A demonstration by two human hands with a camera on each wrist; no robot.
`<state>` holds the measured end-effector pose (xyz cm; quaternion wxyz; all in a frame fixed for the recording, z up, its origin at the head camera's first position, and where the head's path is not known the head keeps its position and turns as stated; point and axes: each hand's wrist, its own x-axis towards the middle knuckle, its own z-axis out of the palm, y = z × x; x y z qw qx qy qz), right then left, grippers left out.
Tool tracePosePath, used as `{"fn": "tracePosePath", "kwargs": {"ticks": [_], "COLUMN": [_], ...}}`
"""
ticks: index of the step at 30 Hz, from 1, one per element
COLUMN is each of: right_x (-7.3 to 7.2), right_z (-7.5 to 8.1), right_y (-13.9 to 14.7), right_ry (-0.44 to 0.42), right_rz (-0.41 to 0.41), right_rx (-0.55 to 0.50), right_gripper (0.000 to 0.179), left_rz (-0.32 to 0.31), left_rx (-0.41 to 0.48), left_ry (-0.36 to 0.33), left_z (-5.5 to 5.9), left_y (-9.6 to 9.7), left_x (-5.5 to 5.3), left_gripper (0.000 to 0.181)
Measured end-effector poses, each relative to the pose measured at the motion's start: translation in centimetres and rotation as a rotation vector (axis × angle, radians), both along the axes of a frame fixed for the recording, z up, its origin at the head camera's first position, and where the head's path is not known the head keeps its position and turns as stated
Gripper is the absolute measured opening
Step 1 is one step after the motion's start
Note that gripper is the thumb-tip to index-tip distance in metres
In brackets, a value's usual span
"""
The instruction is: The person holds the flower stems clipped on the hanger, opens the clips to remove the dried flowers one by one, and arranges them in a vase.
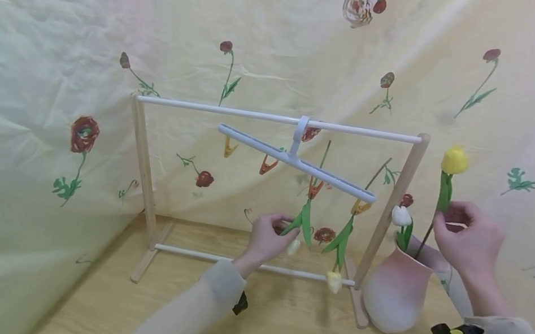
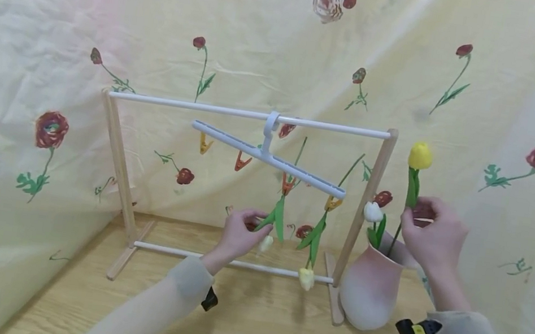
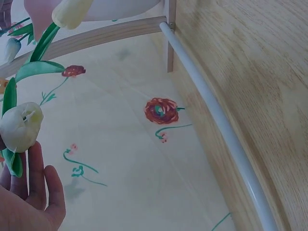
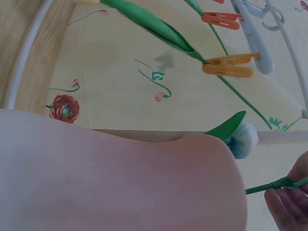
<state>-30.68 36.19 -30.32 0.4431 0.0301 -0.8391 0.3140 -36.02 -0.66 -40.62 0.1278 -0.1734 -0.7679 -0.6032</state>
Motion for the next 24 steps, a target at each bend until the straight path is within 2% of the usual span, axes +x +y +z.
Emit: {"fn": "tracePosePath", "kwargs": {"ticks": [9,17,24], "right_x": [0.2,0.6,0.8], "right_z": [-0.9,-1.8,-1.8], "right_y": [0.1,0.2,0.2], "right_ry": [-0.049,-0.229,-0.358], "right_rz": [0.017,-0.011,0.007], "right_rx": [0.080,0.172,0.250], "right_gripper": [0.023,0.023,0.023], "left_rz": [-0.017,-0.025,-0.019], "left_rx": [-0.010,0.005,0.003], "left_ry": [0.018,0.033,0.041], "left_z": [0.2,0.1,-0.1], "left_y": [0.2,0.5,0.5], "left_x": [0.2,0.4,0.5], "left_gripper": [0.020,0.019,0.019]}}
